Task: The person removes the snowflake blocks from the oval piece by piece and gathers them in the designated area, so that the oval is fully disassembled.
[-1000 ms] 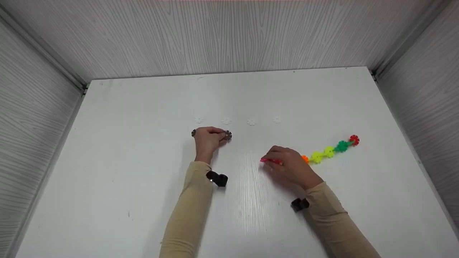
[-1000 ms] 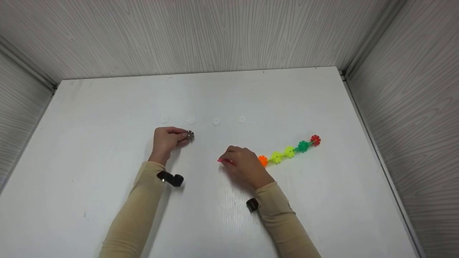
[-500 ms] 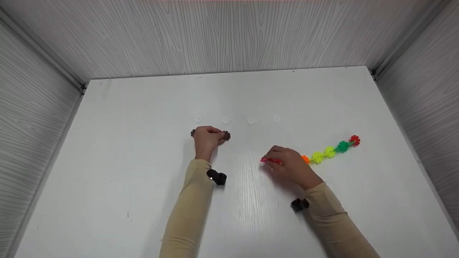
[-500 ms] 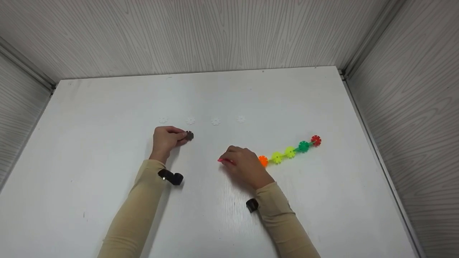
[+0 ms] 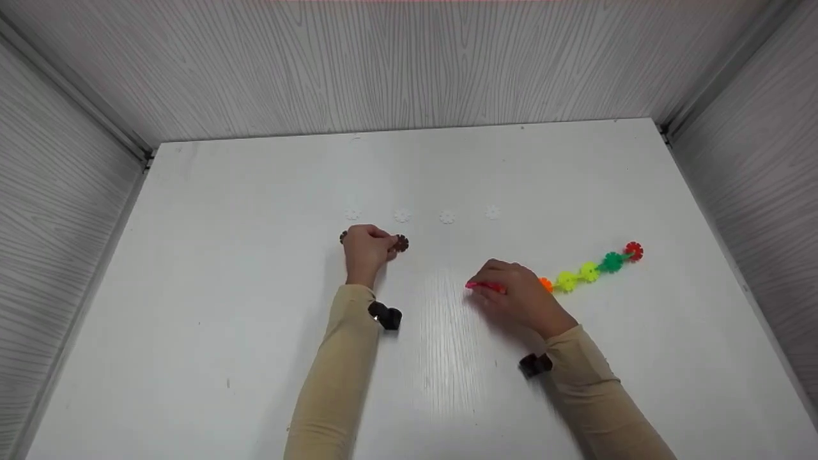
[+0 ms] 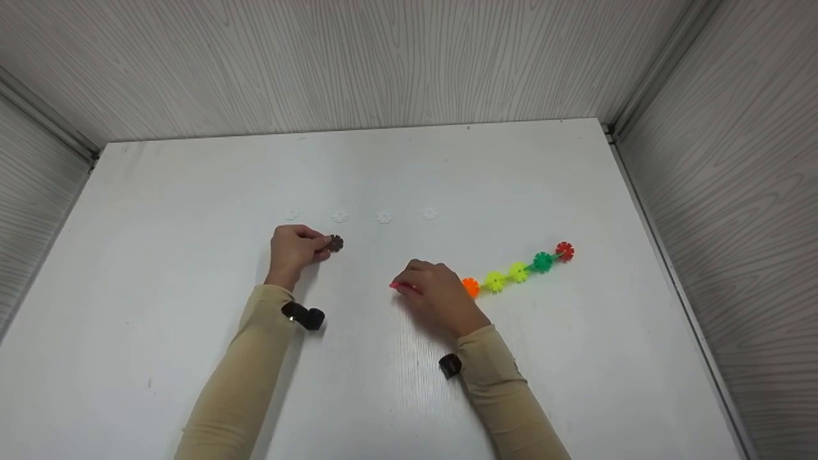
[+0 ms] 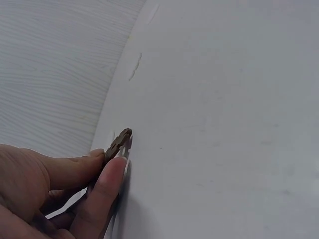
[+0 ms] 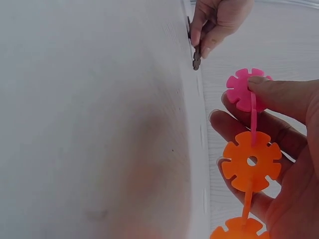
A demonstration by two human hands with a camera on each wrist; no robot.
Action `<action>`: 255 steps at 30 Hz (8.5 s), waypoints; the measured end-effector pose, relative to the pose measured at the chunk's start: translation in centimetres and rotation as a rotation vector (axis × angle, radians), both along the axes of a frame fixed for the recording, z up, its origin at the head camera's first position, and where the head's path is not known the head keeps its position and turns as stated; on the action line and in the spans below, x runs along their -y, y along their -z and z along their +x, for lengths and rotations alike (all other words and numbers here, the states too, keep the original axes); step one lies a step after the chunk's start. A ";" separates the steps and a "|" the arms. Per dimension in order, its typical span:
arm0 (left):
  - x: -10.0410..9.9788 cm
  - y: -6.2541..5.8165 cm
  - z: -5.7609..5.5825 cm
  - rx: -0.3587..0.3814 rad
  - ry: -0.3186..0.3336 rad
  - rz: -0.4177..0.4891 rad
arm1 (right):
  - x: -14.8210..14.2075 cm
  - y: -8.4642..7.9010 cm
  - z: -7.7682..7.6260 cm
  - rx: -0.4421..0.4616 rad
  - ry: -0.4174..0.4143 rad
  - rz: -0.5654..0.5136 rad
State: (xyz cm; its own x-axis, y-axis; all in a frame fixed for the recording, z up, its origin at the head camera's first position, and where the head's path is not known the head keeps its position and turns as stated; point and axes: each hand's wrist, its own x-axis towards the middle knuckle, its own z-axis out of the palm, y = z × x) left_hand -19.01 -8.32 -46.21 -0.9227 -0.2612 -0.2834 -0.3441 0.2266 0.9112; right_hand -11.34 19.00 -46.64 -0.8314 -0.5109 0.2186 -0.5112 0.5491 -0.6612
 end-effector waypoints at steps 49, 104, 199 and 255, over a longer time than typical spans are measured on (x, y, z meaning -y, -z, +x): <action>-6.2 0.9 8.6 -0.250 0.422 0.486 | 0.1 -1.2 -0.1 -0.055 0.040 -0.043; -6.2 -0.1 7.8 -0.090 0.273 0.545 | -0.1 -1.0 -0.4 -0.126 -0.022 0.014; -7.5 -0.5 7.2 -0.254 0.573 0.236 | -0.8 -2.2 -0.1 0.023 0.119 -0.012; -8.3 -0.2 7.1 -0.048 0.296 0.458 | -1.7 -0.3 -0.2 -0.132 -0.004 -0.006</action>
